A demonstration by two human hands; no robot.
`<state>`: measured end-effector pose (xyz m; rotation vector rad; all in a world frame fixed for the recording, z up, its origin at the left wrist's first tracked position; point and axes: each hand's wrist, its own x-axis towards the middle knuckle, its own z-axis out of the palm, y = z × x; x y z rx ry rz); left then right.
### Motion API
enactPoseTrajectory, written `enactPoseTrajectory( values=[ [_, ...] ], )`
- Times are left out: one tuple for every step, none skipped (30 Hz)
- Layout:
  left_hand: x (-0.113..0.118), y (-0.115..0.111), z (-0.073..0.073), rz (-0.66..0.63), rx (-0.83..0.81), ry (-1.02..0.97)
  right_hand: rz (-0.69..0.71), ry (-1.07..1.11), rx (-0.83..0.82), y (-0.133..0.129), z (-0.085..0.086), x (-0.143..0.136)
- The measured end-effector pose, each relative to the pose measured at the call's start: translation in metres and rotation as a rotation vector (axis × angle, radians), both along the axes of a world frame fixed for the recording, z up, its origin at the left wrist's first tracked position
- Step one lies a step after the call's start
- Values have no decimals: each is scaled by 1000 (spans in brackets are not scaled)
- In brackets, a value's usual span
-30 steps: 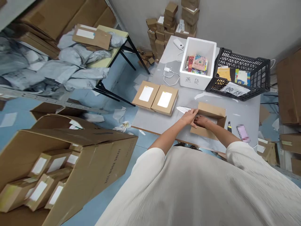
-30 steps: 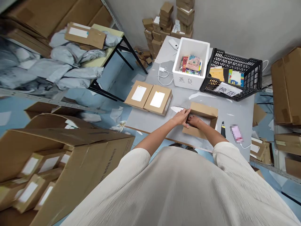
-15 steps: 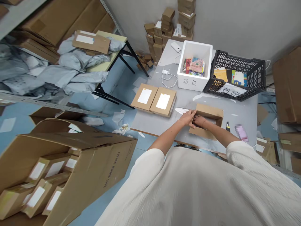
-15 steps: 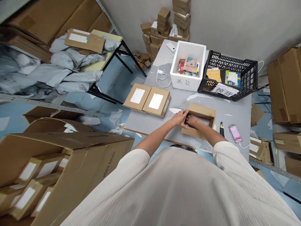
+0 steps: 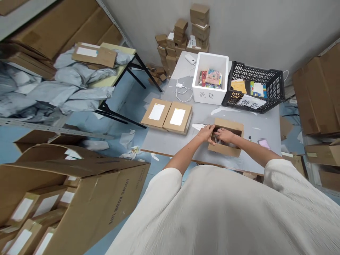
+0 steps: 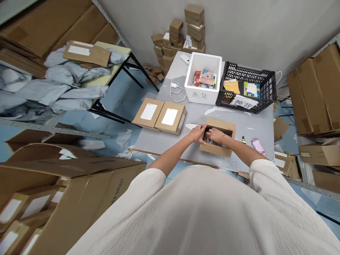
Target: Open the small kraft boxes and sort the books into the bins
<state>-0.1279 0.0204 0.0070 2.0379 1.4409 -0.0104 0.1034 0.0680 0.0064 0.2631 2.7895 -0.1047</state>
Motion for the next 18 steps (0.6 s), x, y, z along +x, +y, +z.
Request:
enactPoseTrajectory(
  values=[
    [0, 0, 0, -2, 3, 1, 10, 12, 3, 1, 3, 3],
    [0, 0, 0, -4, 4, 2, 17, 23, 4, 1, 6, 5],
    [-1, 0, 0, -4, 5, 2, 22, 33, 2, 2, 10, 8],
    [-1, 1, 0, -2, 5, 2, 25, 41, 0, 2, 13, 11],
    [-1, 1, 0, 0, 3, 5, 27, 47, -1, 3, 16, 14],
    [-1, 1, 0, 1, 0, 9, 28, 53, -1, 3, 19, 17],
    [-1, 2, 0, 3, -4, 14, 29, 60, 3, 2, 23, 20],
    [0, 2, 0, 5, -9, 20, 30, 68, 8, 2, 26, 23],
    [0, 3, 0, 6, -14, 27, 31, 78, 13, 1, 30, 27],
    [0, 3, 1, 5, -18, 36, 32, 88, 18, 0, 34, 31],
    [1, 4, 1, 4, -20, 45, 34, 100, 22, -1, 38, 36],
    [0, 5, 2, 1, -21, 56, 37, 112, 25, -2, 43, 41],
    [0, 5, 2, -3, -21, 69, 37, 126, 28, -2, 48, 46],
    [-1, 6, 3, -7, -22, 85, 35, 142, 32, -3, 54, 52],
    [-2, 6, 4, -10, -23, 102, 29, 162, 37, -4, 61, 58],
    [-3, 6, 4, -11, -26, 117, 18, 186, 42, -4, 68, 63],
    [-4, 6, 5, -10, -28, 128, 4, 212, 45, -5, 75, 69],
    [-4, 6, 6, -8, -31, 134, -19, 243, 48, -5, 83, 74]
  ],
)
